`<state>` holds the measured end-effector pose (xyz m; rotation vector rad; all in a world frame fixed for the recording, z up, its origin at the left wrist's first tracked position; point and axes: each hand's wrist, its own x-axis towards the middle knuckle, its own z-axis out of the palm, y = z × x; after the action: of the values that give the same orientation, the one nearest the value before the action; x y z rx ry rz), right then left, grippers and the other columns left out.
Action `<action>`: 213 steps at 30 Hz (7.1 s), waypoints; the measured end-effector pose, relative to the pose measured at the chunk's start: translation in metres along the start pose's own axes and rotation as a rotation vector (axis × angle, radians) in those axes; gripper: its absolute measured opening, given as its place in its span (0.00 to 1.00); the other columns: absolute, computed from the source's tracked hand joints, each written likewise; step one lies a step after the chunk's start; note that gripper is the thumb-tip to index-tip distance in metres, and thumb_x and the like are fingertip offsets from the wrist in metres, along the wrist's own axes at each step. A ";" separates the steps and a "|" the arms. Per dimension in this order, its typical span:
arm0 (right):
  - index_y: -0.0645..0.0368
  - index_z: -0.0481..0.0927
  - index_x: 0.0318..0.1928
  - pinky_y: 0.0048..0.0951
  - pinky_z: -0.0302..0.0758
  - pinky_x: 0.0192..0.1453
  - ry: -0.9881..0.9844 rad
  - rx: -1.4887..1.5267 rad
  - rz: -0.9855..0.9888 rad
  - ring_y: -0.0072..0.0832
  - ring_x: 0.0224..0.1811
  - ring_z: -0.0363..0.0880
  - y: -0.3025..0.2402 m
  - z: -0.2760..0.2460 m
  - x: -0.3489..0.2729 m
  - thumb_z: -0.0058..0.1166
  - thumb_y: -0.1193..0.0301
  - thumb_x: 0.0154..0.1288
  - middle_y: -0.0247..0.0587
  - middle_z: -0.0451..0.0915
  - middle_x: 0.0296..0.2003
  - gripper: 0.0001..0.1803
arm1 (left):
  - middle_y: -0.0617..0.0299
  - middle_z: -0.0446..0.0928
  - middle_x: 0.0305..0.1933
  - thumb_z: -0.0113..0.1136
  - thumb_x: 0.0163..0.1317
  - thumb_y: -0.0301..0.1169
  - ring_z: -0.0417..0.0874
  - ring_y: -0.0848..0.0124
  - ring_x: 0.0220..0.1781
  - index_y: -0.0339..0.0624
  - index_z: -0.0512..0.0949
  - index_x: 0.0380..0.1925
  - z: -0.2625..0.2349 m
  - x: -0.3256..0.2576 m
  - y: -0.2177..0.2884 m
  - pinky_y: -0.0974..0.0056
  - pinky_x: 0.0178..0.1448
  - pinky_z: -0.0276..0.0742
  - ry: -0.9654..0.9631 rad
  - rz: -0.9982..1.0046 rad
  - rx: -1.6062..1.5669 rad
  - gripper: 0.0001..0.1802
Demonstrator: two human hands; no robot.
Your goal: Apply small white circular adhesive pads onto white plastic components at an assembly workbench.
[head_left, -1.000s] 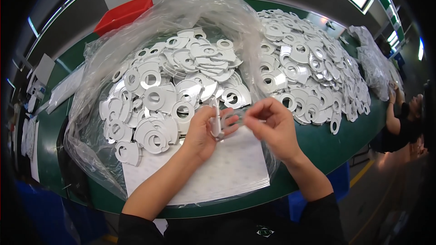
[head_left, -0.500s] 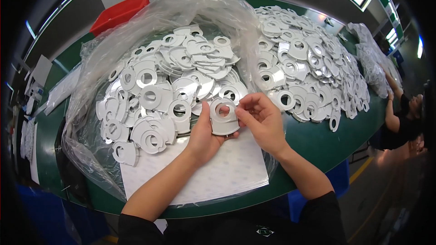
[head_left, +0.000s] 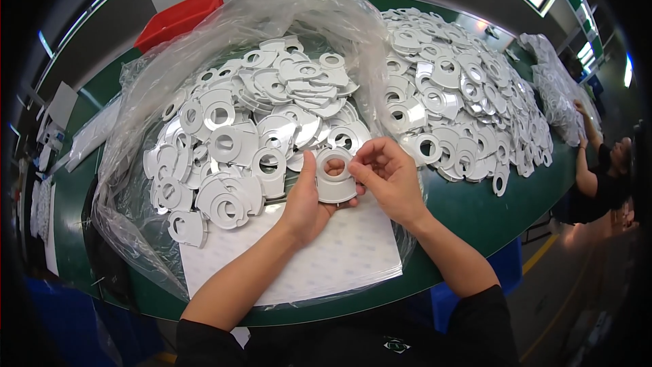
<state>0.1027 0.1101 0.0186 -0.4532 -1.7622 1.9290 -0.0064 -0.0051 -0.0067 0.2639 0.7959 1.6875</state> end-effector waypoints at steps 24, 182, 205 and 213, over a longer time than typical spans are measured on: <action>0.64 0.71 0.38 0.15 0.72 0.24 0.032 -0.007 -0.011 0.14 0.22 0.72 0.002 0.003 0.000 0.57 0.76 0.62 0.34 0.76 0.29 0.08 | 0.59 0.75 0.45 0.20 0.70 0.59 0.78 0.64 0.43 0.43 0.69 0.46 0.000 0.000 0.000 0.61 0.45 0.75 -0.002 0.008 0.003 0.35; 0.64 0.66 0.47 0.18 0.72 0.25 0.030 0.006 0.052 0.19 0.24 0.74 -0.010 -0.002 -0.003 0.57 0.80 0.61 0.40 0.78 0.32 0.16 | 0.58 0.75 0.40 0.20 0.68 0.62 0.78 0.68 0.39 0.41 0.69 0.47 0.009 -0.001 -0.004 0.67 0.34 0.69 -0.068 -0.035 -0.006 0.37; 0.64 0.70 0.45 0.15 0.70 0.24 0.023 -0.001 0.034 0.15 0.21 0.73 -0.005 -0.003 -0.002 0.57 0.77 0.61 0.40 0.78 0.33 0.14 | 0.60 0.74 0.41 0.19 0.68 0.62 0.77 0.68 0.40 0.42 0.69 0.45 0.009 0.000 -0.003 0.67 0.34 0.68 -0.068 -0.042 -0.020 0.37; 0.64 0.70 0.44 0.15 0.70 0.24 0.021 -0.007 0.037 0.14 0.21 0.73 -0.003 -0.003 -0.001 0.57 0.77 0.61 0.38 0.77 0.32 0.13 | 0.61 0.75 0.39 0.32 0.70 0.57 0.78 0.71 0.38 0.42 0.69 0.43 0.007 0.000 -0.005 0.69 0.32 0.68 -0.075 -0.012 -0.004 0.29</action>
<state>0.1057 0.1120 0.0214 -0.5096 -1.7599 1.9366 0.0017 -0.0021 -0.0043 0.3176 0.7371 1.6578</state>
